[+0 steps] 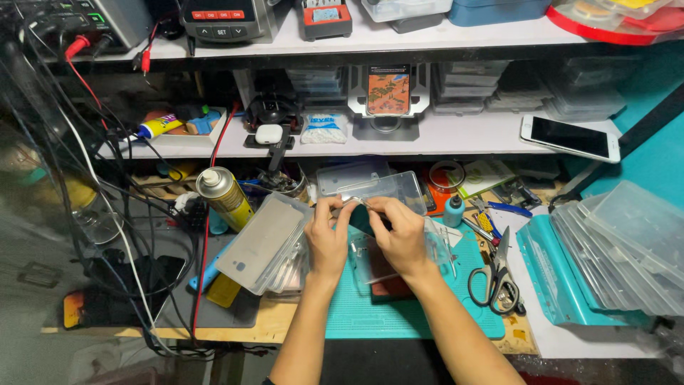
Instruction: The person pries open a smartphone on a repair mat, removes the back cover, and uses a pry tool to work on the internal components of the disassembled phone, holding the chassis steady with the other hand.
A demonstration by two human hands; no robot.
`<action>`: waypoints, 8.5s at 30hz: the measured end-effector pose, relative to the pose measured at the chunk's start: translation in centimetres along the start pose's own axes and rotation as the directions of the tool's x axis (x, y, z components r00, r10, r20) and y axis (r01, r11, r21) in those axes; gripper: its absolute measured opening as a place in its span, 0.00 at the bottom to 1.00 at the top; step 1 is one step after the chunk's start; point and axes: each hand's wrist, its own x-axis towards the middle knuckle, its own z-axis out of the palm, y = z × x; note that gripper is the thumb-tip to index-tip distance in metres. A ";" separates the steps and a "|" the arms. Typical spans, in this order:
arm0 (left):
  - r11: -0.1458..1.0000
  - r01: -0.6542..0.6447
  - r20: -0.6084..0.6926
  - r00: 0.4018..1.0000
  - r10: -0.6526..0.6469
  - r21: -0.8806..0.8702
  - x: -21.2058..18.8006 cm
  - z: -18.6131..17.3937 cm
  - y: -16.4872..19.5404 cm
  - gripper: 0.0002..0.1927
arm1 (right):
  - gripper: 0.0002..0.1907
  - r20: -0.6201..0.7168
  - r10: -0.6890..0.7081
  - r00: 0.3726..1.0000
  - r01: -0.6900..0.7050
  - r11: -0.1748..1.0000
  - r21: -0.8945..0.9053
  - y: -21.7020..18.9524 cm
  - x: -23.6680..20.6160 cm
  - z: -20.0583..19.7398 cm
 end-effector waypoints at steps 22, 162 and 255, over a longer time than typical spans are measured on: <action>0.967 -0.138 0.032 0.990 0.135 0.213 -0.1 -1.2 3.7 0.08 | 0.07 0.005 -0.136 0.991 0.136 0.991 -0.021 -1.0 -0.5 -1.3; 0.948 -0.013 0.294 0.952 -0.086 0.318 1.3 -0.7 4.9 0.19 | 0.08 0.236 0.451 0.860 -0.492 0.856 0.156 2.8 -1.4 -5.4; 0.996 0.049 0.615 0.789 0.004 -0.069 3.5 -0.6 5.1 0.16 | 0.05 0.384 0.428 0.818 -0.574 0.647 0.503 2.1 -0.4 -6.7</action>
